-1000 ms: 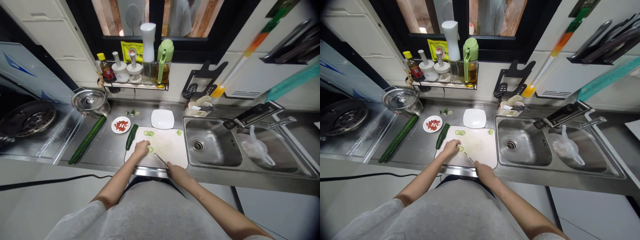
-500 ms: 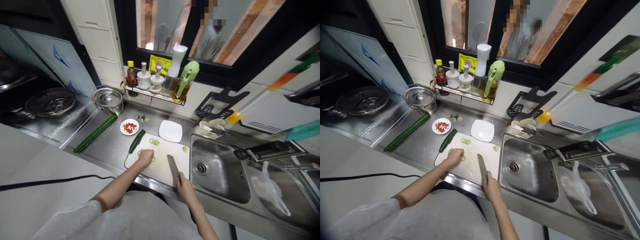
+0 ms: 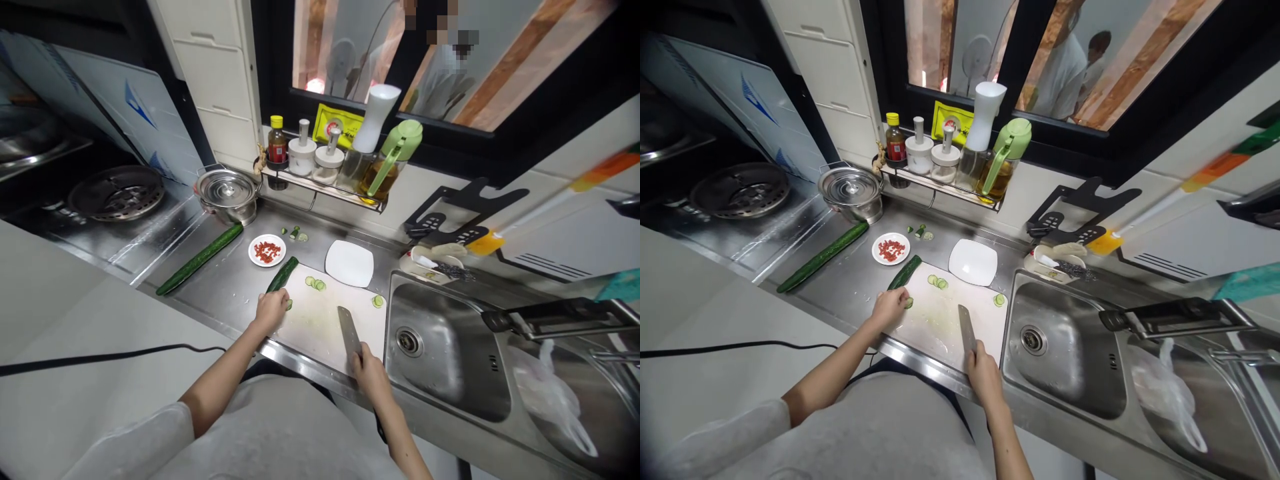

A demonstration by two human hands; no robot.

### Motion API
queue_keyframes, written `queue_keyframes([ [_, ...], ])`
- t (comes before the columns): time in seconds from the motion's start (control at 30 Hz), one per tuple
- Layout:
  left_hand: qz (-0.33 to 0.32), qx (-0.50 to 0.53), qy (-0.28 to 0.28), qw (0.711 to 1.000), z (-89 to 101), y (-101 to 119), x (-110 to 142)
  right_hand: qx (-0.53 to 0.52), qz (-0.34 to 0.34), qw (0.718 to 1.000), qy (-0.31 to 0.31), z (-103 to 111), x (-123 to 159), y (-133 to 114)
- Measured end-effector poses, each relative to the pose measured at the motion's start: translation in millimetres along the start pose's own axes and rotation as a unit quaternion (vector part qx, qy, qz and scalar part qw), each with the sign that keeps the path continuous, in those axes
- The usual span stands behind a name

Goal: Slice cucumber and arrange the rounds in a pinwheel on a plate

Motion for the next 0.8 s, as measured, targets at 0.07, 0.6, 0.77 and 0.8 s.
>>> queue_keyframes([
  [0.07,0.007,-0.023,-0.002,1.000,0.8,-7.7,-5.6,0.001,-0.002,1.000,-0.003,2.0,0.1,-1.7],
  [0.6,-0.052,-0.059,0.009,0.997,-9.6,23.6,-21.8,0.024,-0.020,0.999,-0.017,7.9,4.6,-10.1],
  [0.77,-0.085,-0.041,-0.003,0.996,-26.1,66.1,-48.8,0.030,-0.040,0.998,-0.028,6.5,5.6,-15.3],
  [0.8,-0.097,-0.047,-0.012,0.994,-30.4,73.1,-52.9,0.032,-0.040,0.998,-0.030,6.1,5.4,-16.2],
])
Point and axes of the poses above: each hand's wrist, its own x-axis away from the middle knuckle, its own z-axis out of the back of the hand, y = z × x, the point moved 6 cm from there along -x, towards the middle knuckle, and after that the axes turned 6 degrees about y, right-handed, at the moved point
